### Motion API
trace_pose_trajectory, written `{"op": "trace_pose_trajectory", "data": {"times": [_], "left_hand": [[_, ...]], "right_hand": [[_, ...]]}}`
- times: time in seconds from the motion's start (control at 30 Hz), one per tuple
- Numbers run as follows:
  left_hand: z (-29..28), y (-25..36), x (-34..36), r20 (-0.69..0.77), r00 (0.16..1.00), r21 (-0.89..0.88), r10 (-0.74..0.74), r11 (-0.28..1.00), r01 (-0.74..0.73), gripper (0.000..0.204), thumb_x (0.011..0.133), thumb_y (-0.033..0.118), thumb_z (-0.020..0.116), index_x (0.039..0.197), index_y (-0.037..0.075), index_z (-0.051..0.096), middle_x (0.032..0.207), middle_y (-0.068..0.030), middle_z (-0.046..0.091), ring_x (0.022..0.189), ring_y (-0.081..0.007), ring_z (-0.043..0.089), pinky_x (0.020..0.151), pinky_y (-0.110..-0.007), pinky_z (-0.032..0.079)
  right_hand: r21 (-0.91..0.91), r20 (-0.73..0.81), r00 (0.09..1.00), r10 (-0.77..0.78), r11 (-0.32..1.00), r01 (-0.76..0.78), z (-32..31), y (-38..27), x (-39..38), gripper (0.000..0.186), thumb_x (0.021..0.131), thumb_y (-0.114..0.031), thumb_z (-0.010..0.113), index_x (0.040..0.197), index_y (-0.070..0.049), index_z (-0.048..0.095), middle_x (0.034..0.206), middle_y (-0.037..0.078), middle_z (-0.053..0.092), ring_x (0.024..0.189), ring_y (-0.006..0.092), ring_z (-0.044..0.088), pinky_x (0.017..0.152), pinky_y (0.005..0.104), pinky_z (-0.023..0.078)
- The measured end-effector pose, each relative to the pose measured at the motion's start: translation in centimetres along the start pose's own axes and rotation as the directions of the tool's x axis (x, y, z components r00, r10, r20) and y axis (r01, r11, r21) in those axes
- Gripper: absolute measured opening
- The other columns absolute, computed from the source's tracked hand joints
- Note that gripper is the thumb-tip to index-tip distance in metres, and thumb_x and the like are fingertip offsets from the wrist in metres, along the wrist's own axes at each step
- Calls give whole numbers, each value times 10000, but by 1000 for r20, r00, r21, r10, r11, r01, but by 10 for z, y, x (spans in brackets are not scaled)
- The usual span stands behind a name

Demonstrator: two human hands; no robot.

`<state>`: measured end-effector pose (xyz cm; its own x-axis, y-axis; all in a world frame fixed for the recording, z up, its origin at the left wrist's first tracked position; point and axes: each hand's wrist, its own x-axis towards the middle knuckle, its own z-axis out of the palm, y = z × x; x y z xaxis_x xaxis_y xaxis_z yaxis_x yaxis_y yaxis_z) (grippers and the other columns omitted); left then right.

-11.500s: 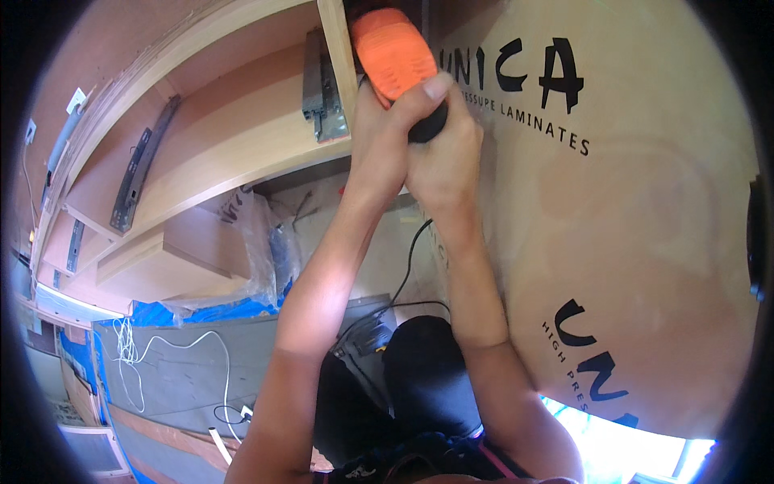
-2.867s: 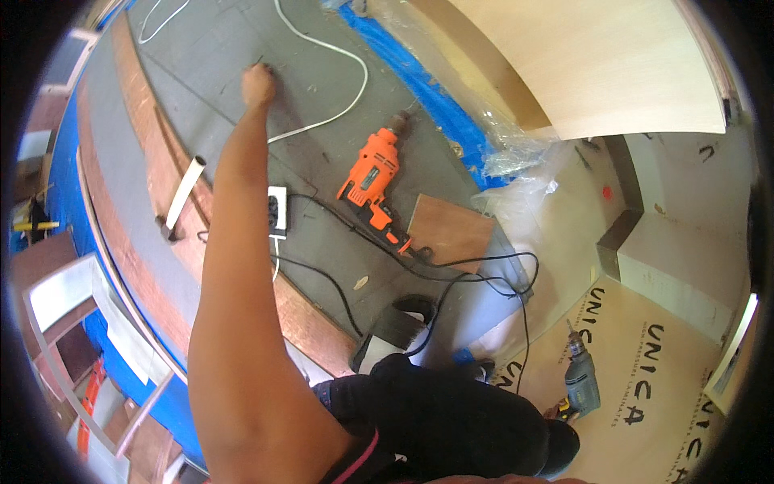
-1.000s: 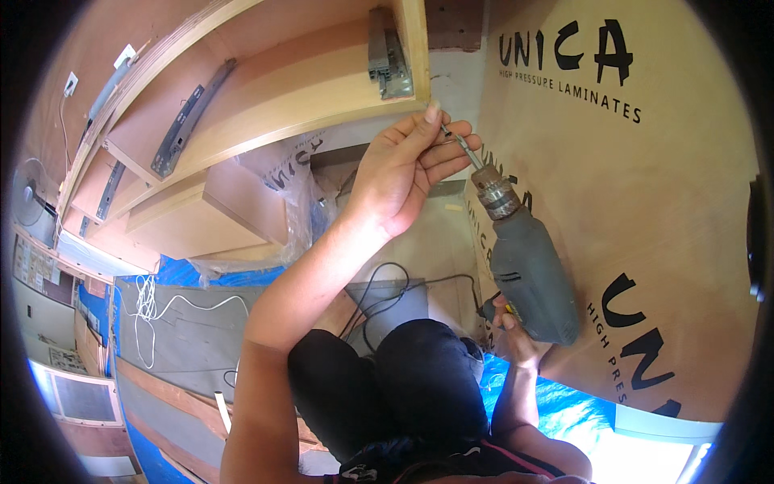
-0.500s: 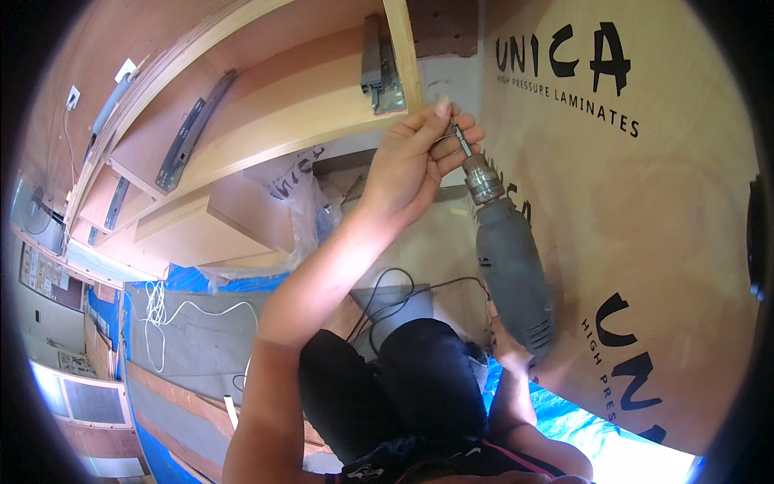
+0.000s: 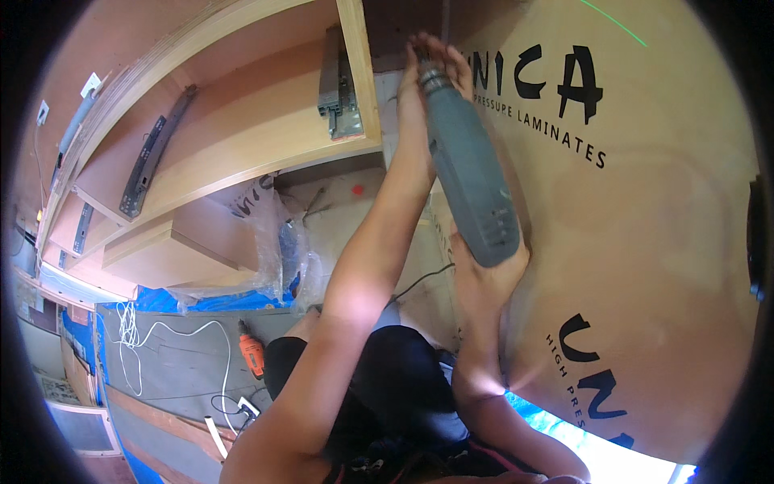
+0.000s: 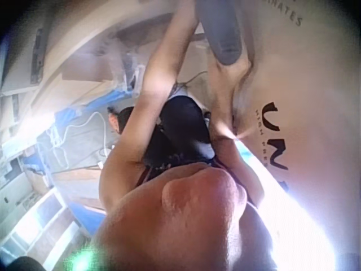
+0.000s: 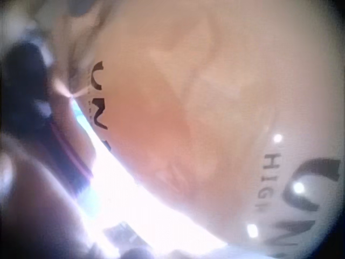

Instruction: The person drills holes into the interior side and upper frame of a wooden cabinet using two different electric drills, changing the drill bit by hand between uses.

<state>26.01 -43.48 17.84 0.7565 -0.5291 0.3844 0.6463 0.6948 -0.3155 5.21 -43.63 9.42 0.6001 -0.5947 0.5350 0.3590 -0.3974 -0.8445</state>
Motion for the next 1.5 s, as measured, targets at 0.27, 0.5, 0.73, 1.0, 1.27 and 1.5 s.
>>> {"op": "trace_pose_trajectory", "data": {"times": [0.27, 0.5, 0.73, 1.0, 1.27, 1.5], "left_hand": [[13, 11, 75, 20, 930, 81, 367, 927, -367, 283, 1088, 274, 558, 1218, 57, 685, 1158, -122, 734, 1012, -228, 722, 911, -399, 589], [4, 21, 83, 11, 924, 131, 382, 915, -381, 305, 1086, 283, 562, 1248, 49, 669, 1172, -123, 719, 1050, -226, 703, 930, -404, 580], [2, 33, 86, 9, 923, 202, 384, 904, -378, 331, 1084, 293, 566, 1278, 40, 654, 1185, -125, 705, 1088, -224, 684, 949, -410, 571], [-2, 35, 50, -37, 960, 277, 279, 926, -258, 363, 1082, 304, 570, 1312, 31, 635, 1201, -127, 688, 1132, -221, 663, 971, -417, 560], [8, 47, -54, -202, 975, 660, 94, 749, 64, 399, 1080, 315, 574, 1346, 21, 617, 1216, -129, 671, 1176, -219, 642, 993, -423, 550], [68, 27, -147, -229, 938, 850, 260, -417, 323, 432, 1079, 325, 578, 1376, 13, 601, 1230, -130, 657, 1214, -217, 623, 1012, -429, 541]], "right_hand": [[-99, 23, 966, -257, 961, 258, 43, -10, 69, 601, 777, 44, 731, 1359, 40, 582, 1186, 270, 712, 1127, 358, 730, 930, 403, 561], [-41, 0, 947, -320, 947, 320, 53, 8, 87, 597, 775, 37, 735, 1353, 36, 588, 1170, 272, 719, 1098, 381, 737, 906, 414, 574], [-25, -20, 935, -353, 935, 353, 63, 9, 91, 618, 767, 27, 748, 1363, 35, 583, 1157, 271, 727, 1125, 359, 732, 930, 407, 569], [-39, -13, 954, -299, 954, 298, 61, -1, 94, 578, 783, 19, 738, 1342, 61, 596, 1161, 257, 726, 1121, 314, 718, 959, 395, 545], [-63, -11, 975, -222, 973, 220, 58, -63, 101, 517, 782, -28, 773, 1272, 70, 642, 1085, 244, 745, 1062, 310, 745, 947, 391, 543], [-152, 37, 972, -230, 961, 233, 56, -67, 106, 528, 741, -21, 769, 1253, 45, 655, 1014, 217, 753, 953, 337, 763, 874, 389, 572]]}}
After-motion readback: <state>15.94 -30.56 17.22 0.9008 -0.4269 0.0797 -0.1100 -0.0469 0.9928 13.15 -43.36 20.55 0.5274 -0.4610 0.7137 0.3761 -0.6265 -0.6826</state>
